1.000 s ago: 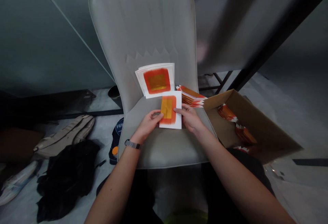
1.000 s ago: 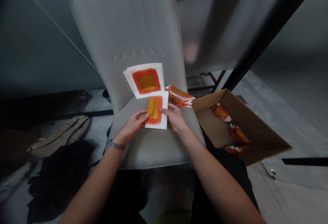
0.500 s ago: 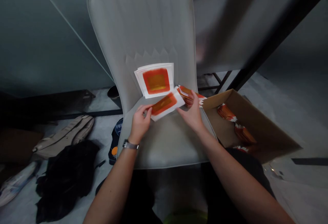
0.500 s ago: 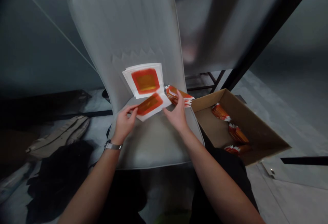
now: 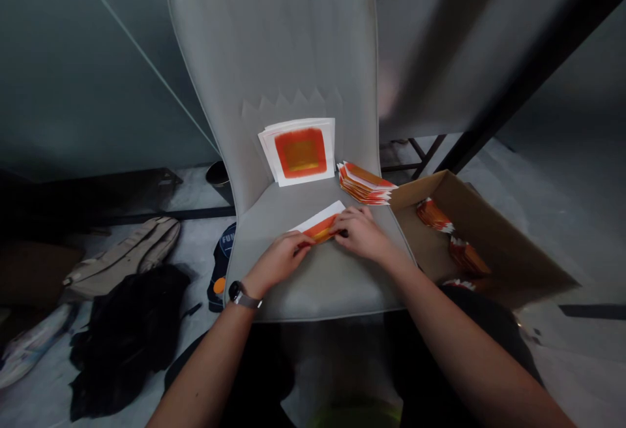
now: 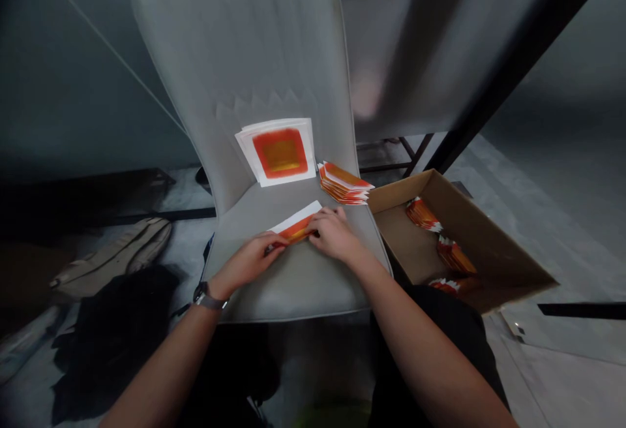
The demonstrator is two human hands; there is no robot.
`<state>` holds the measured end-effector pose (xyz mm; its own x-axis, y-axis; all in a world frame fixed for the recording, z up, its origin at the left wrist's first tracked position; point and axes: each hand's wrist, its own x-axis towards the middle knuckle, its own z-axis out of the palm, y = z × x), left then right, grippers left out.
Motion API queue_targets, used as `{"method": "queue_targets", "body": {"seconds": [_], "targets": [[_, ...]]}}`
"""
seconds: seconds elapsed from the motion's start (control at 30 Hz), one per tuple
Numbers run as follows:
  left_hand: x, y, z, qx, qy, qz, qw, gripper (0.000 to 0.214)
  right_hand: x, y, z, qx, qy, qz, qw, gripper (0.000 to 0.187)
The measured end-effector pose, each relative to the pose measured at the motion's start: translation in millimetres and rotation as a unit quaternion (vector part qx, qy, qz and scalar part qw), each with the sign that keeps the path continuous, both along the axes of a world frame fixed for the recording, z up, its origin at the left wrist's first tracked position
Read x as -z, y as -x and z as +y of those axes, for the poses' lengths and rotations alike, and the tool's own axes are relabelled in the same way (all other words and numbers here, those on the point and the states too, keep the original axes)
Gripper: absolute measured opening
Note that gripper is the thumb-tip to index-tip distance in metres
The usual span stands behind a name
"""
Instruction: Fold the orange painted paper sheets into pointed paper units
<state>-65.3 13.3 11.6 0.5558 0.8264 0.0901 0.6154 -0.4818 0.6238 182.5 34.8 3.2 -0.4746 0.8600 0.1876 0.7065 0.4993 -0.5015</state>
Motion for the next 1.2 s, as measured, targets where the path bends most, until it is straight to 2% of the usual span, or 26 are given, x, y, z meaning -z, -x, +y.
{"method": "queue_targets", "body": {"seconds": [0.1, 0.2, 0.27, 0.33, 0.53, 0.67, 0.8, 0.97, 1.07, 1.2], "targets": [[-8.3, -5.4, -10.3, 0.008, 0.021, 0.006, 1.000, 0.015, -7.6, -6.1, -4.5, -0.058, 0.117, 0.014, 0.991, 0.014], [-11.4, -11.7, -19.9, 0.043, 0.032, 0.018, 0.998, 0.014, -4.8, -14.1, -9.2, -0.113, 0.256, 0.049, 0.959, 0.019], [-9.2, -14.3, -23.6, 0.044, 0.027, 0.025, 0.998, 0.015, 1.0, -19.6, -11.1, -0.125, 0.302, 0.070, 0.942, 0.025], [-5.1, -15.4, -24.9, 0.030, 0.018, 0.025, 0.999, 0.015, 7.0, -23.9, -11.8, -0.116, 0.313, 0.082, 0.939, 0.028], [6.0, -19.1, -24.1, -0.017, -0.048, 0.060, 0.997, 0.014, 15.4, -23.4, -17.6, -0.065, 0.291, 0.082, 0.951, 0.027], [10.7, -27.4, -30.4, -0.046, -0.137, 0.107, 0.984, 0.015, 12.6, -18.8, -28.2, -0.034, 0.203, 0.032, 0.978, 0.027], [16.3, -34.7, -47.7, -0.035, -0.187, 0.117, 0.975, 0.025, 9.0, -18.8, -38.0, -0.033, 0.149, 0.020, 0.988, 0.033], [31.4, -33.6, -68.3, -0.025, -0.182, 0.162, 0.970, 0.044, 9.9, -23.6, -48.8, 0.002, 0.139, 0.003, 0.990, 0.033], [37.4, -30.8, -71.3, 0.001, -0.155, 0.177, 0.972, 0.055, 8.7, -23.7, -58.2, 0.024, 0.096, -0.042, 0.994, 0.028], [36.7, -31.1, -70.8, 0.000, -0.149, 0.181, 0.972, 0.055, 5.5, -20.5, -70.1, 0.036, 0.035, -0.090, 0.995, 0.026]]}}
